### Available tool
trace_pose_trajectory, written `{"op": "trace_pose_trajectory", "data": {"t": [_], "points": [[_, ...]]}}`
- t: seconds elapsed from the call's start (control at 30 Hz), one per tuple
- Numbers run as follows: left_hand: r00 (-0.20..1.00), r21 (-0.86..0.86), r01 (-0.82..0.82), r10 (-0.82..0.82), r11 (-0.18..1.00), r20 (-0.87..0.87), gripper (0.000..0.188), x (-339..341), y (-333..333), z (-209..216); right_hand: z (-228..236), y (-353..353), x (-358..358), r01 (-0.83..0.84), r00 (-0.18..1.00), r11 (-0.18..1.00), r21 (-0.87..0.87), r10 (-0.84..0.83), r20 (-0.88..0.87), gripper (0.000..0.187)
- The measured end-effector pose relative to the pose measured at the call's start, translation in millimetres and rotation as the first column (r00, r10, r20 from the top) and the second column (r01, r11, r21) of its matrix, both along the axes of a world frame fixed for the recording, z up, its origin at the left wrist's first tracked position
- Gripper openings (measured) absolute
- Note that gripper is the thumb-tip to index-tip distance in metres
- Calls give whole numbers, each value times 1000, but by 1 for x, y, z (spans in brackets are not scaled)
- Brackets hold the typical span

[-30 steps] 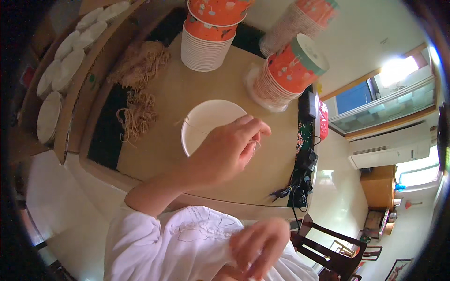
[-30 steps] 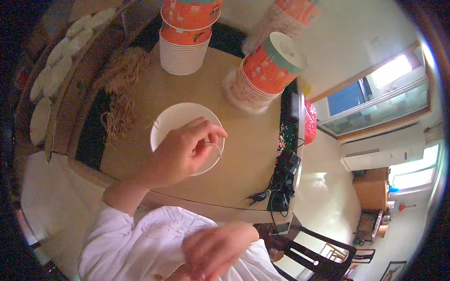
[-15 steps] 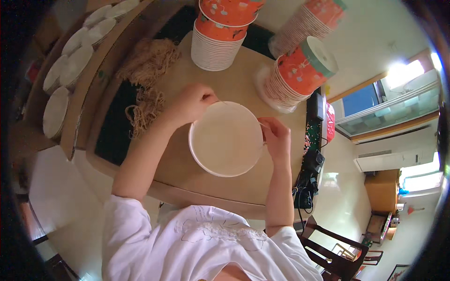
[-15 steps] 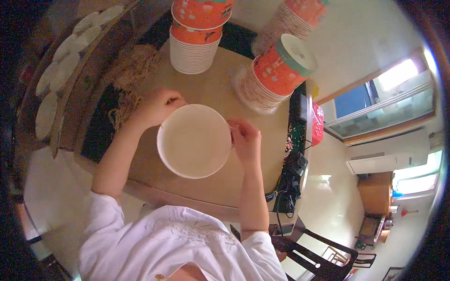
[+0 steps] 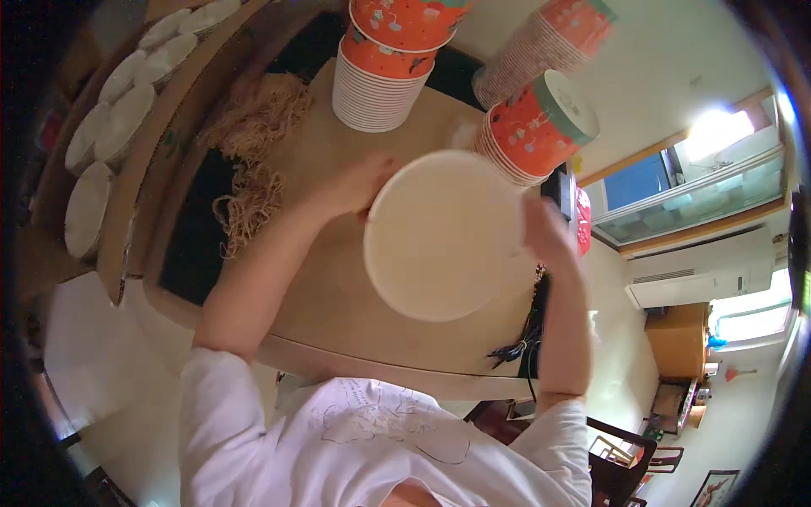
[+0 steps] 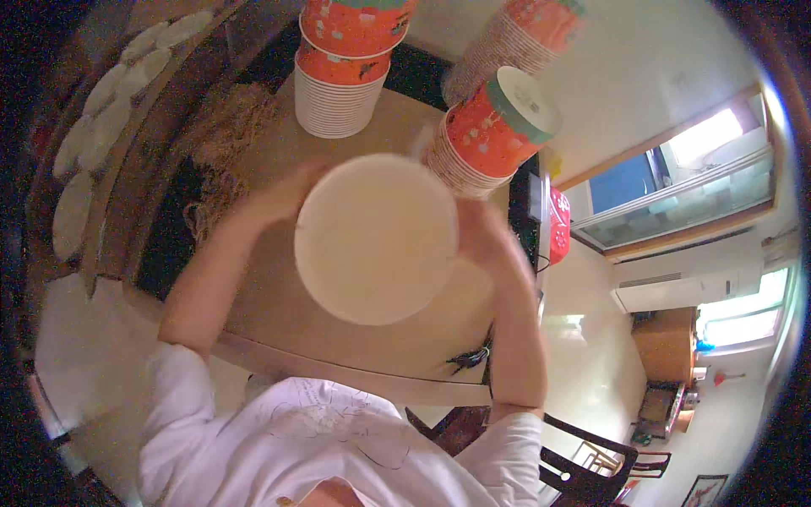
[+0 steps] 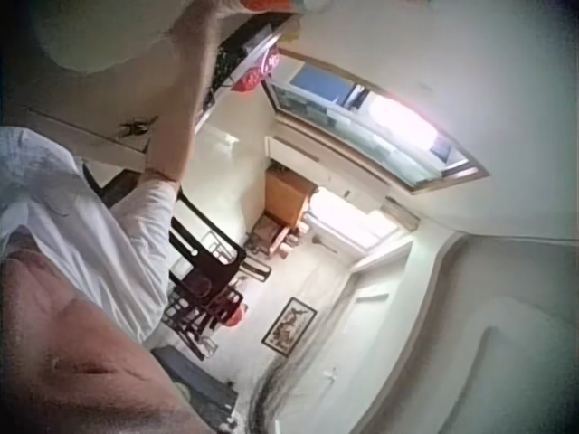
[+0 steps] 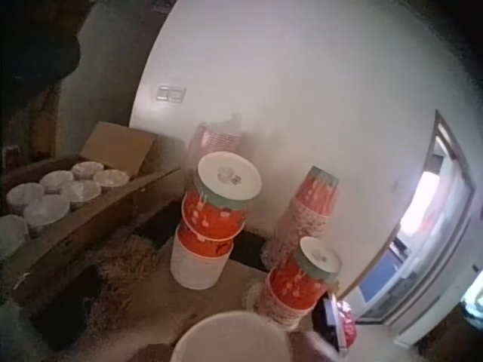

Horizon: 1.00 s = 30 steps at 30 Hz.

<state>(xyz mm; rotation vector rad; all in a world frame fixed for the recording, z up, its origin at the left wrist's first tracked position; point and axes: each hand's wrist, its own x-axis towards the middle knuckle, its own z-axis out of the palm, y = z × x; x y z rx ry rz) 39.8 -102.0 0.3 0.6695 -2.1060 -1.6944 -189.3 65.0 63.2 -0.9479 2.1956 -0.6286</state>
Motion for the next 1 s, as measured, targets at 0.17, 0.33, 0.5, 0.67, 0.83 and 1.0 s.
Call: {"op": "trace_pose_trajectory", "data": {"t": [0.17, 0.33, 0.5, 0.67, 0.83, 1.0], "points": [[782, -676, -575, 67, 462, -620, 30, -61, -9, 125, 123, -9, -12, -416, 901, 574, -705, 154, -406, 37], [742, -556, -533, 36, 638, -669, 64, -159, -42, 180, 147, -50, -85, -569, 787, 340, -749, -40, -616, 51], [544, -539, -779, -83, 321, -835, 41, -225, -47, 133, 85, -72, -150, -519, 835, 220, -826, -74, -545, 56], [625, -595, -547, -186, 589, -759, 59, -204, -14, 51, 9, -26, -168, -390, 849, 418, -821, -182, -495, 46], [699, -498, -481, -27, 722, -715, 58, -166, 1, 17, 9, -10, -164, -366, 871, 330, -870, -208, -445, 41], [863, -603, -473, 201, 642, -463, 46, -102, 28, -48, 52, -16, -131, -479, 714, 367, -798, -367, -597, 38]]}}
